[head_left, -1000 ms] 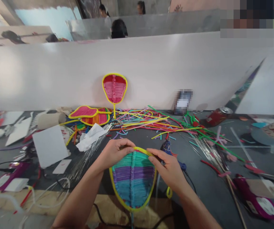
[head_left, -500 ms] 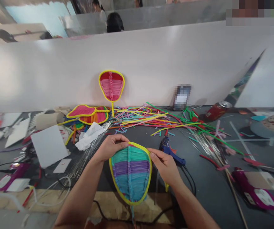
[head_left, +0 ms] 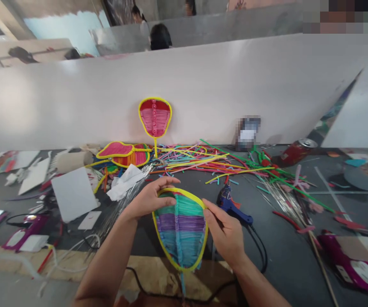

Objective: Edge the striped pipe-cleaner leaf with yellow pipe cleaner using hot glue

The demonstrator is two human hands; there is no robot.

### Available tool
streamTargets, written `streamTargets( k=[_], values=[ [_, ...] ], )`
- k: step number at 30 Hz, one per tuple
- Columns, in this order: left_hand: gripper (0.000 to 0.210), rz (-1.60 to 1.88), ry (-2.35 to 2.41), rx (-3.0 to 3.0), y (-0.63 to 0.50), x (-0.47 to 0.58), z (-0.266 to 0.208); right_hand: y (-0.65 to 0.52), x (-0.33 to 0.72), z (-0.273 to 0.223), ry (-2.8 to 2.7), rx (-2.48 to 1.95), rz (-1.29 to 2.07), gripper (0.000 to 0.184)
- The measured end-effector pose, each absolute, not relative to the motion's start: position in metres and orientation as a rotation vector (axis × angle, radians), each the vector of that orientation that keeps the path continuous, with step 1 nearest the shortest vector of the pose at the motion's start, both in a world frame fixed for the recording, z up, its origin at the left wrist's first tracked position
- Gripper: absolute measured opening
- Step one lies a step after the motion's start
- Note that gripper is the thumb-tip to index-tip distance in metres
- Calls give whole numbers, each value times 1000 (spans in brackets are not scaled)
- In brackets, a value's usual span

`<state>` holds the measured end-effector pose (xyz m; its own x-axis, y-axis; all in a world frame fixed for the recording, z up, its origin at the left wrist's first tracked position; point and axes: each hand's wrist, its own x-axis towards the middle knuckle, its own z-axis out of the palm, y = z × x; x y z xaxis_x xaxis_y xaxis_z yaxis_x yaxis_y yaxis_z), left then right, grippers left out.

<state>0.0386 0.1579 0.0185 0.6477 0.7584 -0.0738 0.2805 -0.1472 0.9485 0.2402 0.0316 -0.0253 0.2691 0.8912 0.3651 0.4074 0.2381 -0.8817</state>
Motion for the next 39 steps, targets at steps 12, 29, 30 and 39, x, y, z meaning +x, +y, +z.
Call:
streamTargets(
  k=[12,29,30,39],
  values=[
    [44,1484,1110,2674,123,55,45,50,259,18,-1759,-989,-354,55],
    [20,1079,684,2631,92,19,46,35,214,-12,-1841,-777,-91,50],
    [20,1054,695,2629,91,17,44,34,213,-13,-1846,-775,-79,49],
    [17,948,846,2607,70,5,28,26,201,-11,-1797,-797,75,22]
  ],
)
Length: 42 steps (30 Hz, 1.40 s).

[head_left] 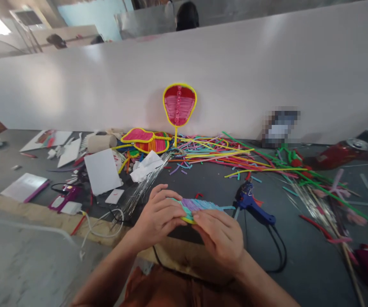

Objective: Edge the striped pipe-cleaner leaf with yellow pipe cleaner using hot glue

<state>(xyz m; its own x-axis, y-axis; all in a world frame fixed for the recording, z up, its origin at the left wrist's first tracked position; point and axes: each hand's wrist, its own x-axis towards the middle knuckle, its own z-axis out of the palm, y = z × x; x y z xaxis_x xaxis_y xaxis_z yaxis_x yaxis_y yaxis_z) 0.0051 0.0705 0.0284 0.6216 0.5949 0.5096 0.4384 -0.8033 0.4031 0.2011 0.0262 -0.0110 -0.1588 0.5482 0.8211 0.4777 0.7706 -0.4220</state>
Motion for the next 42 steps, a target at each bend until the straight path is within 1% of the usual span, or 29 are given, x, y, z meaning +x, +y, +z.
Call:
streamTargets(
  k=[2,5,10,15,20,24,27,29,31,32,37,42],
  values=[
    [18,1036,868,2567,69,9,25,28,201,-7,-1792,-850,137,17],
    [18,1170,880,2571,71,18,25,31,204,3,-1775,-906,187,15],
    [22,1260,887,2651,81,28,49,33,207,27,-1713,-999,293,13],
    [26,1080,884,2644,90,32,66,27,210,27,-1532,-1118,458,11],
    [19,898,724,2564,101,41,56,20,214,10,-1382,-1195,694,15],
    [17,783,689,2437,113,51,47,18,228,1,-1367,-1186,779,20],
    [17,730,660,2317,123,57,44,20,260,-10,-1360,-1248,698,26],
    [16,718,614,2251,130,60,41,23,290,-24,-1377,-1432,500,27],
    [16,705,594,2203,136,62,38,27,318,-41,-1555,-1663,187,25],
    [17,698,600,2186,138,63,36,29,329,-51,-1600,-1704,138,24],
    [18,660,643,2167,146,68,31,36,343,-87,-1766,-1773,95,31],
    [21,638,589,2160,148,64,29,39,338,-94,-1827,-1782,119,41]
  ],
)
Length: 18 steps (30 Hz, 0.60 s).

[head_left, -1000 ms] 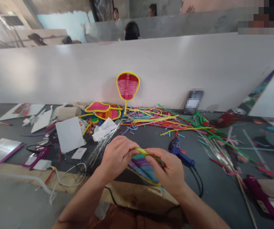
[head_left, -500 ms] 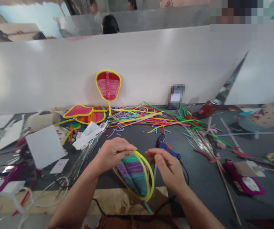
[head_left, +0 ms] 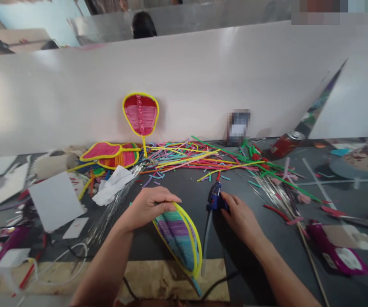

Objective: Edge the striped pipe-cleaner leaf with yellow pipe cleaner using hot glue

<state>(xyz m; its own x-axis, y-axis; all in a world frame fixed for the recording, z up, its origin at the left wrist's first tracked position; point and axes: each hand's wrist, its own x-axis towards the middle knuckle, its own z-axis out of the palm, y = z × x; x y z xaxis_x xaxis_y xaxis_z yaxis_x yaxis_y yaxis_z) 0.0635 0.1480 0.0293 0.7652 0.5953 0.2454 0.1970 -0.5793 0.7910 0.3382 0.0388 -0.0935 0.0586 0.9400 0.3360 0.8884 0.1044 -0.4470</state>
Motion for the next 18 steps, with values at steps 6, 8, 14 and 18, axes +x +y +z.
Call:
streamTargets(
  k=[6,8,14,18],
  values=[
    [32,630,660,2061,147,52,26,29,347,-75,-1426,-1850,126,50],
    [35,631,667,2036,146,50,25,20,343,-64,-1249,-1805,271,40],
    [37,661,580,2042,146,45,20,-6,314,-29,-1152,-1286,974,39],
    [32,684,502,2029,147,44,19,-8,299,-14,-1371,-1169,985,42]
  ],
)
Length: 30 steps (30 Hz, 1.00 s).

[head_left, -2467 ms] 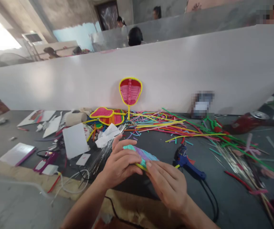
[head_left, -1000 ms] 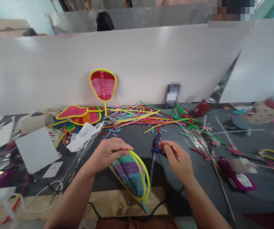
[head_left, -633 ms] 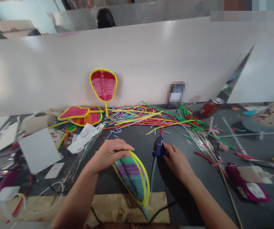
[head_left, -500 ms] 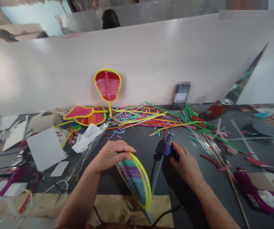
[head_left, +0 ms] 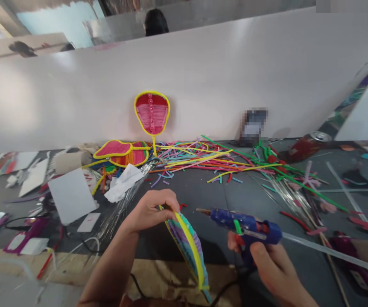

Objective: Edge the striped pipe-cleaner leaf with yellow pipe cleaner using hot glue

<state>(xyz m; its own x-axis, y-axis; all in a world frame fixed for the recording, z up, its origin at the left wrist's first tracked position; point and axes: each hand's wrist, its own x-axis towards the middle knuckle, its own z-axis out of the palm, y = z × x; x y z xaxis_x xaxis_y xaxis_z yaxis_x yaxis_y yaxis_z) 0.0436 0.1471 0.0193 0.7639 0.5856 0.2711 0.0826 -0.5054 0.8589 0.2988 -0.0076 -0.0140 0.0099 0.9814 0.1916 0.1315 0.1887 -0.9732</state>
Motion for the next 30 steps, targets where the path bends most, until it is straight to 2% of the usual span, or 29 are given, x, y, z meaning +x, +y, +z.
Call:
streamTargets(
  k=[7,11,23,30],
  values=[
    [30,705,435,1988,145,43,23,4,290,-2,-1553,-1154,1000,40],
    [20,749,328,2000,144,43,24,8,285,3,-1560,-1106,1029,39],
    [18,762,286,1966,145,43,23,6,281,2,-1501,-1108,1074,21],
    [20,736,325,1966,146,41,22,7,284,1,-1541,-1121,1031,32]
  ],
)
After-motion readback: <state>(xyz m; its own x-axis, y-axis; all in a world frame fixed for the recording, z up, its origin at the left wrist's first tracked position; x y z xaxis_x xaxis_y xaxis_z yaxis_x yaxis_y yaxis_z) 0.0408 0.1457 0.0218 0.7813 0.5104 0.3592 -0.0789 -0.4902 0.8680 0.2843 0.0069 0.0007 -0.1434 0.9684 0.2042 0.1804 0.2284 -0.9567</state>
